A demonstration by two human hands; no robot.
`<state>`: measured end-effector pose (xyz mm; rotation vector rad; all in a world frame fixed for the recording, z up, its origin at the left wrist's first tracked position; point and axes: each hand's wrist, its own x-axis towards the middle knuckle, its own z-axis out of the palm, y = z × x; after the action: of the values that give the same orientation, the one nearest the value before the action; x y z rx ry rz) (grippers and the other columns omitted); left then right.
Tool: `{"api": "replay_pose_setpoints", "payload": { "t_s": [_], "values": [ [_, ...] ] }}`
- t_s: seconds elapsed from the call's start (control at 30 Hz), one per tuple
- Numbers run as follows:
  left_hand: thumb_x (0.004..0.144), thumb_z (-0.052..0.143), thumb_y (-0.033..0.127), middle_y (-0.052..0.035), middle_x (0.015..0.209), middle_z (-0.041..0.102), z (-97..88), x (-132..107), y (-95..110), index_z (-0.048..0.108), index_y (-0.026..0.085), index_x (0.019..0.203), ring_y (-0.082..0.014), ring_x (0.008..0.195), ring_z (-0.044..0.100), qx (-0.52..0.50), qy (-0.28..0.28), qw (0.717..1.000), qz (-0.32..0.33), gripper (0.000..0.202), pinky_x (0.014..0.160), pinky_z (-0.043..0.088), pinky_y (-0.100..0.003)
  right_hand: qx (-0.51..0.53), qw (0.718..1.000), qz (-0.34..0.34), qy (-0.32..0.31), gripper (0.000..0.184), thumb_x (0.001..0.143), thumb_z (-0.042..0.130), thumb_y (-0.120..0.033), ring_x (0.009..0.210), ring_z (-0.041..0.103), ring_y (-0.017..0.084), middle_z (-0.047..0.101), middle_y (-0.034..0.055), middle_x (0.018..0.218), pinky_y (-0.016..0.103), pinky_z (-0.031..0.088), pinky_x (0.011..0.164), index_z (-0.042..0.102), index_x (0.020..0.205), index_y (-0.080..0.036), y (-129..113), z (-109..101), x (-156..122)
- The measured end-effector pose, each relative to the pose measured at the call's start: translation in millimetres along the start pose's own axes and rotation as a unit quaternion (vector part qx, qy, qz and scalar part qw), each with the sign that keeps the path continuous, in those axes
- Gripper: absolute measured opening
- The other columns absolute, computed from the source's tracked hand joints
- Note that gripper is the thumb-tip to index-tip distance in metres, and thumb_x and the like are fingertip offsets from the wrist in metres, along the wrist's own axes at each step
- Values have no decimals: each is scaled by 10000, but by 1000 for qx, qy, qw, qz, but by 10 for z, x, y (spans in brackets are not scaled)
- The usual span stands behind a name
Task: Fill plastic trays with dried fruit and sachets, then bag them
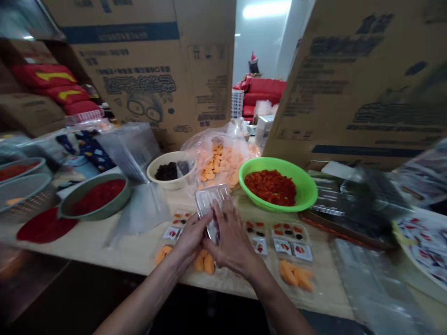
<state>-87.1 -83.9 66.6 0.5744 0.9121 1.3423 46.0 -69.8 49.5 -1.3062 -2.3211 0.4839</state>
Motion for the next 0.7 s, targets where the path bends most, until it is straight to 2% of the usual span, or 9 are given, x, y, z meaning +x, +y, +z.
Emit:
{"api": "replay_pose_setpoints", "payload": {
  "t_s": [0.07,0.13,0.3,0.4,0.57,0.63,0.7],
  "values": [
    [680,855,462,-88,841,761,-137,-107,75,749,114,985,-187,719,688,-10,9,1000,-14,475,666,502,-255,55,998,-22,7,963,897,563,-466,1544,31,374,-59,118,1690,627,258,1170,-58,1610,-286,-89,99,74],
    [684,851,466,-92,855,759,-247,-177,135,745,110,992,-188,730,688,-12,30,999,-4,482,691,507,-264,65,998,-23,5,906,923,516,-418,1550,19,347,-69,94,1692,616,237,1185,-66,1608,-303,-216,151,99],
    [728,807,510,-67,845,746,-406,-242,162,738,126,968,-201,769,684,15,90,995,39,458,716,511,-283,8,995,-25,-98,897,910,525,-473,1535,84,403,-48,114,1691,684,257,1143,-8,1614,-315,-479,240,-20],
    [720,804,551,-66,835,738,-415,-281,153,734,133,971,-217,788,687,-9,66,998,12,492,733,514,-303,6,995,-27,-96,923,898,534,-457,1532,88,410,12,158,1685,680,270,1140,-10,1618,-260,-473,334,-87],
    [751,785,556,-108,971,743,-347,-452,179,728,146,1087,-265,976,683,-92,-39,995,-19,533,877,503,-350,86,995,5,-46,1017,761,589,-307,1530,101,404,41,142,1684,674,237,1159,45,1617,-248,-344,389,-76],
    [780,777,515,-99,974,736,-340,-511,175,736,156,1067,-237,950,680,-102,-52,993,-20,461,840,505,-317,152,988,18,-21,1016,739,577,-308,1535,107,374,92,110,1683,651,214,1182,67,1616,-252,-300,369,-63],
    [750,823,451,-69,894,721,-360,-532,149,745,151,976,-183,837,668,-121,-27,992,-24,383,748,508,-268,242,970,17,-25,951,775,521,-306,1528,178,328,178,76,1672,602,256,1188,76,1615,-260,-274,364,-69]
  ]
}}
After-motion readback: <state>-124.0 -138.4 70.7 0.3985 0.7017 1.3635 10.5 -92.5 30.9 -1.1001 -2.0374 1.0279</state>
